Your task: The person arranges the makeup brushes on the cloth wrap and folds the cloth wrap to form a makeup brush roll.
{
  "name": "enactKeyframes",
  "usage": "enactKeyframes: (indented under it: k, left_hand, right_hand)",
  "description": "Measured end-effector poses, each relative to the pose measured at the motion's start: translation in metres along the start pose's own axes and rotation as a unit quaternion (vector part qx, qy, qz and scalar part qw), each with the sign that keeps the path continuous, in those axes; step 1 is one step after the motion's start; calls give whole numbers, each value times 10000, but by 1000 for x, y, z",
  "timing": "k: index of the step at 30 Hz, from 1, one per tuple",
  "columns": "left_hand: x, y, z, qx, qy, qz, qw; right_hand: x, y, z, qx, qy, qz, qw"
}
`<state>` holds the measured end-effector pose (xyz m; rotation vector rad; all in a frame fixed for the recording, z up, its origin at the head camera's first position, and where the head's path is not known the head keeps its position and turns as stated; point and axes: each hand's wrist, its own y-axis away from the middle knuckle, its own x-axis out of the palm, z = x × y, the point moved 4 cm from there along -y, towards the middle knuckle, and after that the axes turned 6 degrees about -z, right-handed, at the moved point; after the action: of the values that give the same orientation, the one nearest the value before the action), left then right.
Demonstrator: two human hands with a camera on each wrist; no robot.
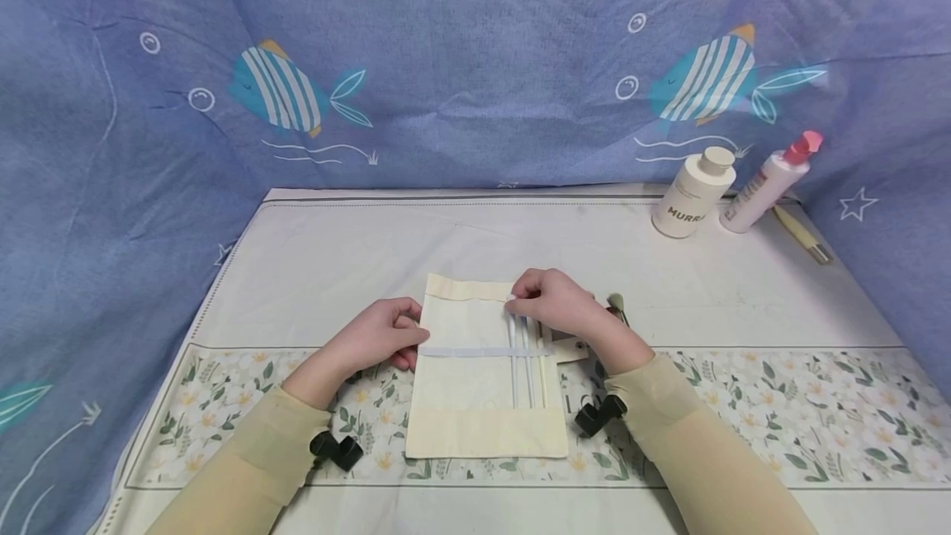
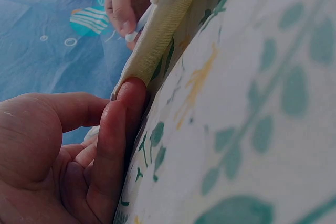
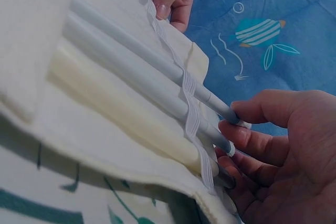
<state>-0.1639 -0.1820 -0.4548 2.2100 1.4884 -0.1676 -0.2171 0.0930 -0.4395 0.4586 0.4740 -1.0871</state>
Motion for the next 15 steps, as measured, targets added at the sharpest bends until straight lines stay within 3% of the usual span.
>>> enactKeyframes:
  k: [15]
  left_hand:
    - [0,0,1,7,21,-60,10000]
  right_hand:
    - [1,1,1,-100,3,73,9999]
